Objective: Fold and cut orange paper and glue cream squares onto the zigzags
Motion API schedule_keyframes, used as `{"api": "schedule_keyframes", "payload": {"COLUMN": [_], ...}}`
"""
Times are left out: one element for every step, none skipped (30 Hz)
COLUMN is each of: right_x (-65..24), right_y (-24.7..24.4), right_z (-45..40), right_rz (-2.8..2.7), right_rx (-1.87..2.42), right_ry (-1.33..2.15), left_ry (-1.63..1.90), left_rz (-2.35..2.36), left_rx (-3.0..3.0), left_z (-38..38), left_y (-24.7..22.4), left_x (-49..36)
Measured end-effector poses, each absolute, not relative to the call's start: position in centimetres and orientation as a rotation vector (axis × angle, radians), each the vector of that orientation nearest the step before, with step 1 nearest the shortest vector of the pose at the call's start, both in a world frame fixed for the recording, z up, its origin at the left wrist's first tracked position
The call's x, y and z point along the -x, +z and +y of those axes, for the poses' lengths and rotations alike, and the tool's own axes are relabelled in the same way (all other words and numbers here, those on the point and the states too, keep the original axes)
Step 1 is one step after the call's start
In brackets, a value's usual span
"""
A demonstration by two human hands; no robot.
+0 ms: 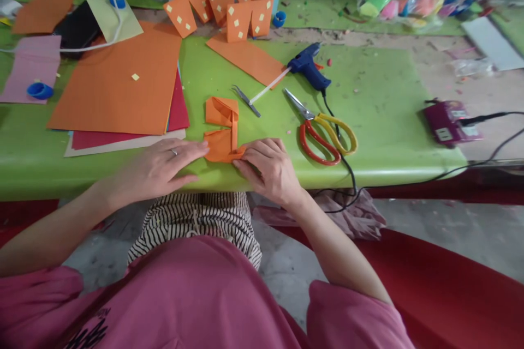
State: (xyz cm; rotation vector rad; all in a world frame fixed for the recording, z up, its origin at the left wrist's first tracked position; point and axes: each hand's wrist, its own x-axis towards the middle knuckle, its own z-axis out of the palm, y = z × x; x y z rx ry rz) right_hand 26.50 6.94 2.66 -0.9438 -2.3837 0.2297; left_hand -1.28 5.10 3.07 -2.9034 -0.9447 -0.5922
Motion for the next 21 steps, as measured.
{"api": "schedule_keyframes", "payload": {"right_x": [-26.4, -26.3, -26.1, -26.0, -25.8, -25.7, -25.5, -25.3, -25.2, -25.1, -25.0, -24.9, -24.9, -24.8, -24.8, -24.7, -24.7, -24.7, -24.6, -24.6, -24.7], "right_y": [2.6, 2.6, 2.7, 2.8, 2.8, 2.9, 3.0, 3.1, 3.1, 3.2, 3.2, 3.2, 3.2, 3.1, 3.1, 3.1, 3.1, 3.0, 3.0, 2.9, 2.7], "right_z": [6.9, 6.9, 6.9, 6.8, 6.8, 6.7, 6.6, 6.6, 6.5, 6.5, 6.5, 6.5, 6.5, 6.5, 6.5, 6.5, 6.5, 6.5, 6.5, 6.4, 6.4], "right_rz": [-2.37, -2.352, -2.333, -2.314, -2.294, -2.276, -2.261, -2.247, -2.236, -2.23, -2.226, -2.224, -2.223, -2.221, -2.219, -2.216, -2.21, -2.202, -2.189, -2.178, -2.172], "right_rx": [0.975, 1.007, 1.038, 1.068, 1.101, 1.133, 1.164, 1.195, 1.224, 1.249, 1.27, 1.286, 1.298, 1.307, 1.315, 1.323, 1.328, 1.331, 1.333, 1.325, 1.305], "right_ry": [0.251, 0.272, 0.291, 0.307, 0.321, 0.333, 0.341, 0.344, 0.345, 0.346, 0.344, 0.338, 0.335, 0.332, 0.331, 0.332, 0.332, 0.332, 0.326, 0.315, 0.295], "left_ry": [-0.581, -0.559, -0.534, -0.512, -0.497, -0.487, -0.484, -0.486, -0.485, -0.481, -0.478, -0.475, -0.47, -0.46, -0.439, -0.409, -0.369, -0.324, -0.284, -0.253, -0.234], "left_rz": [-0.937, -0.929, -0.92, -0.914, -0.911, -0.912, -0.915, -0.919, -0.925, -0.932, -0.938, -0.944, -0.949, -0.952, -0.952, -0.953, -0.96, -0.971, -0.986, -1.001, -1.01], "left_rx": [2.915, 2.923, 2.925, 2.921, 2.914, 2.908, 2.903, 2.898, 2.897, 2.897, 2.898, 2.897, 2.896, 2.896, 2.896, 2.894, 2.89, 2.885, 2.876, 2.868, 2.862], "left_z": [5.1, 5.1, 5.1, 5.1, 5.1, 5.1, 5.0, 5.0, 4.9, 4.9, 4.8, 4.7, 4.6, 4.6, 4.5, 4.4, 4.3, 4.2, 4.2, 4.1, 4.1], "left_y": [3.0, 2.9, 2.8, 2.8, 2.8, 2.8, 2.8, 2.8, 2.8, 2.8, 2.7, 2.6, 2.6, 2.5, 2.5, 2.5, 2.5, 2.5, 2.6, 2.6, 2.6], "left_x": [1.4, 1.4, 1.4, 1.4, 1.4, 1.3, 1.3, 1.2, 1.2, 1.2, 1.2, 1.2, 1.2, 1.2, 1.2, 1.1, 0.9, 0.8, 0.6, 0.5, 0.3]}}
